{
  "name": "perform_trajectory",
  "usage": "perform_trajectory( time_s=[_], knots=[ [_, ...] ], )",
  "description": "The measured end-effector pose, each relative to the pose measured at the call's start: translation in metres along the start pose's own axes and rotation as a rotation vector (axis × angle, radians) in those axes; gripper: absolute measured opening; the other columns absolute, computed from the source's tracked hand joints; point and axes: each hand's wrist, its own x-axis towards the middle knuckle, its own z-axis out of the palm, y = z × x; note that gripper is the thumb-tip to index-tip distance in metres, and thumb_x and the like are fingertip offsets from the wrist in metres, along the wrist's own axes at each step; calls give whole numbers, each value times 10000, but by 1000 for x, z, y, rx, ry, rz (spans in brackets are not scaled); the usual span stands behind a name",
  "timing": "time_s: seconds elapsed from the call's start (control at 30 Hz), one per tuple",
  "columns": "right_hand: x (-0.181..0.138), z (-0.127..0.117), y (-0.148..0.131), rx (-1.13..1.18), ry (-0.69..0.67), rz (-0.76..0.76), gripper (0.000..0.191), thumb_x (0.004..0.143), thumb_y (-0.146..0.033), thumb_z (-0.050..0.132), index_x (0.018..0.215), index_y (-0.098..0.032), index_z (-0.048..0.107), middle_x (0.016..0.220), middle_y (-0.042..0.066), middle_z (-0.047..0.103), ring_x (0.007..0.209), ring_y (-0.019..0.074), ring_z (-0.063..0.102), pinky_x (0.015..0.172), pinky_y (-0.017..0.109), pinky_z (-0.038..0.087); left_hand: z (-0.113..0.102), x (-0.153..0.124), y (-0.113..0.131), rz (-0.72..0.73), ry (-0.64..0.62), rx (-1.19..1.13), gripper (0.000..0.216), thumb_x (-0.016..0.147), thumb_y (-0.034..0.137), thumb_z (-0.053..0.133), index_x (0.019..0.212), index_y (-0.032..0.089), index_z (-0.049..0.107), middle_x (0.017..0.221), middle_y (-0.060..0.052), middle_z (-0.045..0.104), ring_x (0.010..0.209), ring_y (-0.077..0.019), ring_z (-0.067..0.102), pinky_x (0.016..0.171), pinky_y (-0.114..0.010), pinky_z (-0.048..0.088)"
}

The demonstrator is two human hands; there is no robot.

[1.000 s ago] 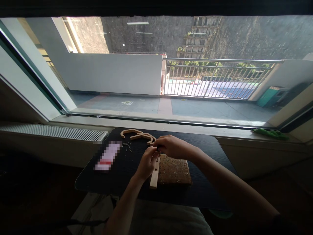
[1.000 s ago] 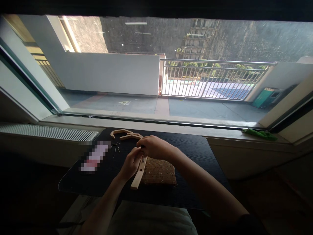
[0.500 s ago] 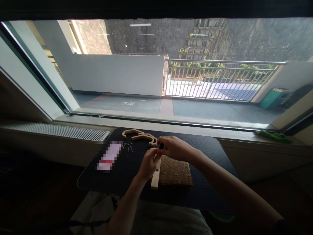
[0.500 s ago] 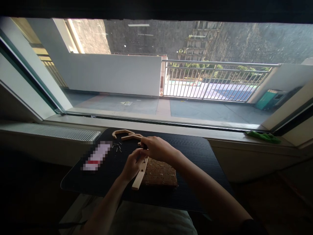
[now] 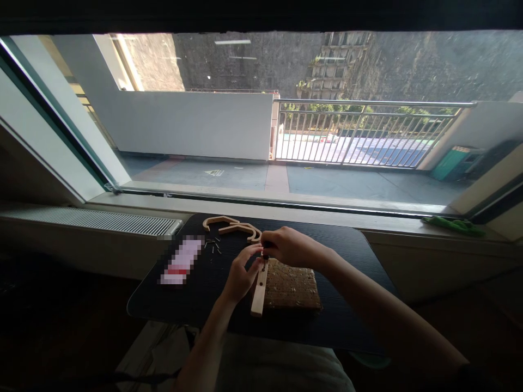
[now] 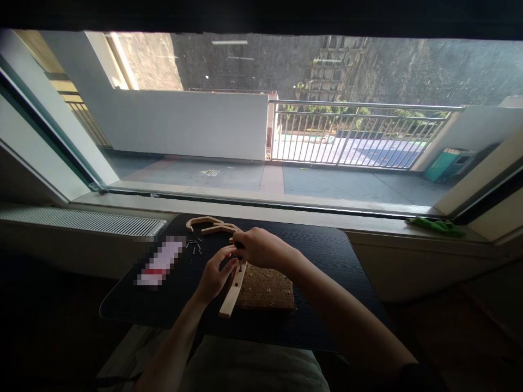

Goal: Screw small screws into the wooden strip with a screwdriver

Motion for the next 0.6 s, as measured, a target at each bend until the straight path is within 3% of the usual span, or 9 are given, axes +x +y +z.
perform_trajectory(
  time_s=[0.1, 0.2, 0.3, 0.47, 0.6],
  knots=[
    [-1, -2, -2, -2, -16, 19, 116, 894, -250, 609, 971, -167, 638, 666, -4, 608, 532, 87, 467, 508, 208, 267, -2, -11, -15, -67, -25, 34, 372, 869, 232, 515, 1231, 201, 596, 1261, -98, 642, 1183, -258, 585, 1004, -407, 461],
    [0, -1, -1, -4, -20, 26, 143, 890, -263, 602, 991, -165, 622, 634, -25, 565, 496, 74, 420, 489, 210, 236, 4, -22, -26, -35, -84, 53, 481, 815, 225, 597, 1292, 213, 540, 1327, -101, 587, 1244, -269, 536, 1066, -417, 415],
    [3, 4, 1, -36, -10, 24, 137, 884, -283, 595, 945, -164, 625, 594, -42, 520, 482, 70, 364, 490, 226, 212, 13, -27, -31, -65, -32, 29, 551, 764, 185, 633, 1294, 206, 483, 1287, -104, 588, 1195, -259, 561, 1040, -419, 437],
    [10, 14, 6, -34, 34, -45, 157, 908, -206, 530, 789, -150, 615, 663, -8, 565, 552, 77, 409, 539, 232, 245, 16, -26, -30, -50, -58, 3, 407, 755, 124, 583, 1154, 201, 562, 1182, -84, 617, 1117, -236, 592, 1001, -392, 466],
    [11, 20, 6, 115, 63, -44, 91, 893, -170, 562, 839, -146, 631, 777, 20, 631, 638, 93, 499, 575, 213, 300, 16, -25, -31, -33, -80, -30, 380, 759, 114, 563, 1129, 190, 609, 1245, -101, 604, 1174, -250, 575, 1027, -394, 458]
  ],
)
